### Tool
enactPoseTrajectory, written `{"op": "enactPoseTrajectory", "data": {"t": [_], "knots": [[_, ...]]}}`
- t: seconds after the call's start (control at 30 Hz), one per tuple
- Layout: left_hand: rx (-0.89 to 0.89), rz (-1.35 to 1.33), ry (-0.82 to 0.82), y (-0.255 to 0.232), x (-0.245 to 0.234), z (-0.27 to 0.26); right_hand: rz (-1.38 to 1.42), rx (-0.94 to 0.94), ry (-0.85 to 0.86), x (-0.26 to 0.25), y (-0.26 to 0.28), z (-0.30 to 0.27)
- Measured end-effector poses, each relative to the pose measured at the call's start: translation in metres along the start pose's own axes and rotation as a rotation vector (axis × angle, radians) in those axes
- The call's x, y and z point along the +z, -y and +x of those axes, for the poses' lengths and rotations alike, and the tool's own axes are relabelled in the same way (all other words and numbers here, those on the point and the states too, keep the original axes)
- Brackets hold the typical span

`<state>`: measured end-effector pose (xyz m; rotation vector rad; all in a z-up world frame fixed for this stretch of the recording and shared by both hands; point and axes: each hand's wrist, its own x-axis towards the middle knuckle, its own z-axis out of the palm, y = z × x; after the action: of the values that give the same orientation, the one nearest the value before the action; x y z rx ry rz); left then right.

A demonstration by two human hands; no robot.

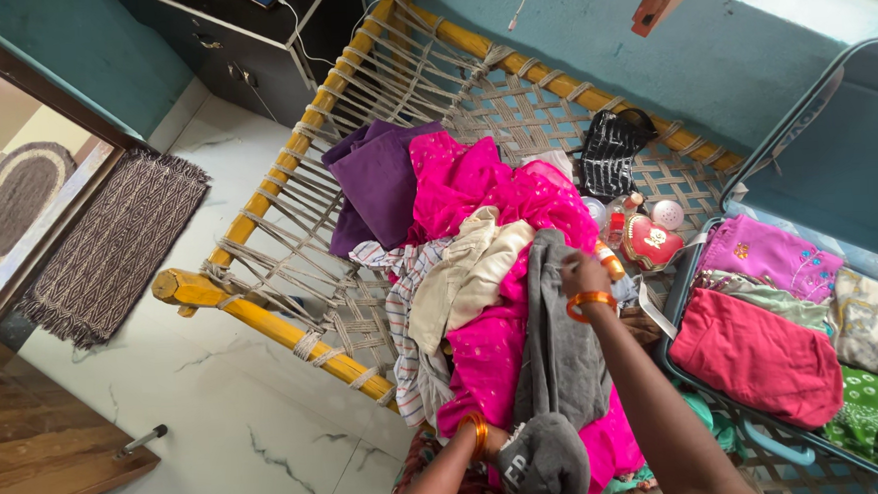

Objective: The person folds several clothing items by hand, including a patterned dress and a sweatshirt, and places them into a blue suitcase on a traditional rope bed.

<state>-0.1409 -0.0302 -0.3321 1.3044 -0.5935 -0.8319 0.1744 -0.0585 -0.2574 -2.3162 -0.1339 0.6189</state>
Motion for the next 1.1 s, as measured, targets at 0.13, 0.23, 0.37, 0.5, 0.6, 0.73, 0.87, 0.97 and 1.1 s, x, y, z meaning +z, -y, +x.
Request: {"op": "enactPoseTrajectory", "data": {"t": [0.13, 0.23, 0.37, 0.5, 0.6, 0.73, 0.87, 0.97, 1.1], "knots": [[0.013, 0.007, 0.000, -0.007, -0.007, 0.000, -0.529, -0.408, 0.456, 0.023, -0.034, -0.057], [0.016, -0.003, 0.006, -0.015, -0.021, 0.004, -0.332, -0.500, 0.523, 0.004, -0.073, -0.088], [-0.081, -0.073, -0.144, -0.027, -0.052, 0.006, 0.810, -0.062, 0.629, -0.048, -0.105, -0.103], [0.069, -0.370, -0.681, -0.053, -0.081, 0.020, 1.230, 0.499, 0.512, -0.080, -0.144, -0.158], [0.042, -0.444, -0.862, -0.066, -0.096, 0.041, 1.399, 0.319, 0.654, -0.078, -0.157, -0.180], [-0.153, -0.324, -1.106, -0.049, -0.076, 0.045, 1.186, 0.273, 0.515, -0.049, -0.153, -0.195], [-0.080, 0.177, -1.023, -0.037, -0.036, 0.031, 0.949, -0.046, 0.437, -0.053, -0.166, -0.199], [-0.281, 0.170, -1.078, -0.042, -0.014, 0.030, 0.989, -0.070, 0.460, -0.054, -0.165, -0.196], [-0.102, 0.632, -1.110, -0.063, 0.010, 0.035, 0.527, -0.224, 0.177, -0.038, -0.160, -0.205]]}}
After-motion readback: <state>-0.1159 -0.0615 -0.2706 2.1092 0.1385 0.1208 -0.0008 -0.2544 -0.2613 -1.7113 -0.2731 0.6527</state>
